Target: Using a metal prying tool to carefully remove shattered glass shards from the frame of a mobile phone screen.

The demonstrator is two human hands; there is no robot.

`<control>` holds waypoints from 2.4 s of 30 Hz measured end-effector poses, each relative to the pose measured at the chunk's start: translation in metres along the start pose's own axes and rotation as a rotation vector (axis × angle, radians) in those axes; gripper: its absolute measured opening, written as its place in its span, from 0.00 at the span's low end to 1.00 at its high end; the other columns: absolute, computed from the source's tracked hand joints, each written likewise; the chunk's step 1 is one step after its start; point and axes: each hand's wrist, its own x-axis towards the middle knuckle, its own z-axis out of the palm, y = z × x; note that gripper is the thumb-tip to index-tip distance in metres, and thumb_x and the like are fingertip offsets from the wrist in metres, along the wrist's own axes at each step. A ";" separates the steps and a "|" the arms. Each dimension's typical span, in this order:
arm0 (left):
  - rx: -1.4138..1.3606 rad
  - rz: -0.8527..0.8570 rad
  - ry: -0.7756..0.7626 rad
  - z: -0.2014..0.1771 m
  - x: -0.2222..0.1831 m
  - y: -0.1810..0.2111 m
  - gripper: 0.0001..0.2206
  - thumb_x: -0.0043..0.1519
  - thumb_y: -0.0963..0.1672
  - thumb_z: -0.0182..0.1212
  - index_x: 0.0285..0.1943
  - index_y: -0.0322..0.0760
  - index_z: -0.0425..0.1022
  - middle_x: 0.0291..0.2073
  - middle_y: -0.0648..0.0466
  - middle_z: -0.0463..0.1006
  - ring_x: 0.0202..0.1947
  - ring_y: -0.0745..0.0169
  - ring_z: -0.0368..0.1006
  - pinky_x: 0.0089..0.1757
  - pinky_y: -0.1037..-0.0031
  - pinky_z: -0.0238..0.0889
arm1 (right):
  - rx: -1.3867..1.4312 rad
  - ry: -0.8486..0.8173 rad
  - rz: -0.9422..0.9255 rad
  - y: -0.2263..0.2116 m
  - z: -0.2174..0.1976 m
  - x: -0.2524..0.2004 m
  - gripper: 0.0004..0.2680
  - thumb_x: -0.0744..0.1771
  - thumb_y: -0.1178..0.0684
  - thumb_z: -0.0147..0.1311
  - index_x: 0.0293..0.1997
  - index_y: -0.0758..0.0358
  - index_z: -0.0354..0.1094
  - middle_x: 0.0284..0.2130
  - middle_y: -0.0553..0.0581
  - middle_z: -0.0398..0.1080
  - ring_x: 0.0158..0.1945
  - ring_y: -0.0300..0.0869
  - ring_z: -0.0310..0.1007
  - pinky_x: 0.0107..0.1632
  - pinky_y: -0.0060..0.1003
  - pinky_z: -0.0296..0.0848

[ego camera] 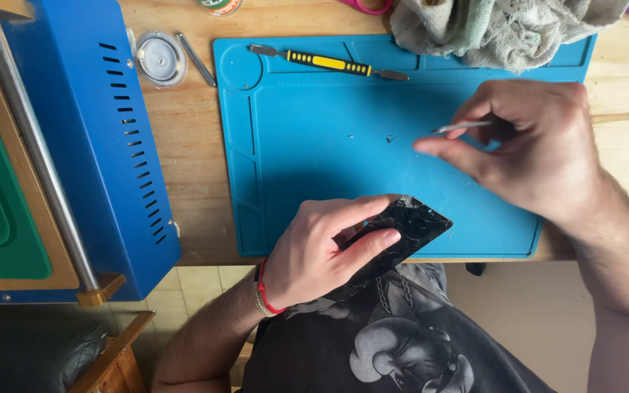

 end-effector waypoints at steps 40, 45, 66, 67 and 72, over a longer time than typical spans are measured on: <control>-0.610 0.015 0.380 0.035 0.026 -0.024 0.17 0.78 0.40 0.61 0.75 0.31 0.72 0.73 0.45 0.76 0.74 0.55 0.76 0.76 0.63 0.73 | 1.280 -0.176 0.637 0.007 0.049 -0.014 0.10 0.68 0.65 0.63 0.50 0.52 0.76 0.29 0.42 0.69 0.24 0.30 0.57 0.24 0.23 0.56; -0.901 -0.017 0.494 0.035 0.035 -0.029 0.26 0.74 0.38 0.63 0.81 0.29 0.59 0.80 0.39 0.66 0.72 0.30 0.75 0.71 0.49 0.75 | 1.187 0.025 0.558 0.016 0.035 -0.011 0.07 0.75 0.57 0.52 0.56 0.67 0.75 0.40 0.55 0.69 0.33 0.39 0.58 0.34 0.33 0.60; -0.760 -0.106 0.555 0.028 0.030 -0.030 0.16 0.72 0.37 0.66 0.68 0.32 0.73 0.77 0.38 0.70 0.65 0.47 0.79 0.63 0.55 0.82 | 1.131 0.137 0.340 0.020 0.025 -0.016 0.07 0.75 0.54 0.57 0.55 0.64 0.63 0.46 0.74 0.77 0.53 0.58 0.87 0.54 0.43 0.95; -0.579 -0.125 0.582 0.025 0.030 -0.030 0.12 0.71 0.40 0.68 0.62 0.36 0.78 0.74 0.39 0.75 0.63 0.59 0.80 0.64 0.67 0.79 | 1.118 0.145 0.383 0.018 0.028 -0.016 0.09 0.75 0.53 0.55 0.56 0.66 0.59 0.44 0.78 0.77 0.49 0.60 0.87 0.53 0.45 0.94; -0.848 -0.097 0.537 0.031 0.026 -0.041 0.22 0.74 0.37 0.66 0.78 0.32 0.68 0.74 0.45 0.74 0.65 0.34 0.82 0.72 0.47 0.75 | 0.898 0.205 0.325 0.010 0.037 -0.014 0.11 0.71 0.60 0.59 0.54 0.74 0.61 0.40 0.73 0.77 0.50 0.55 0.87 0.52 0.40 0.93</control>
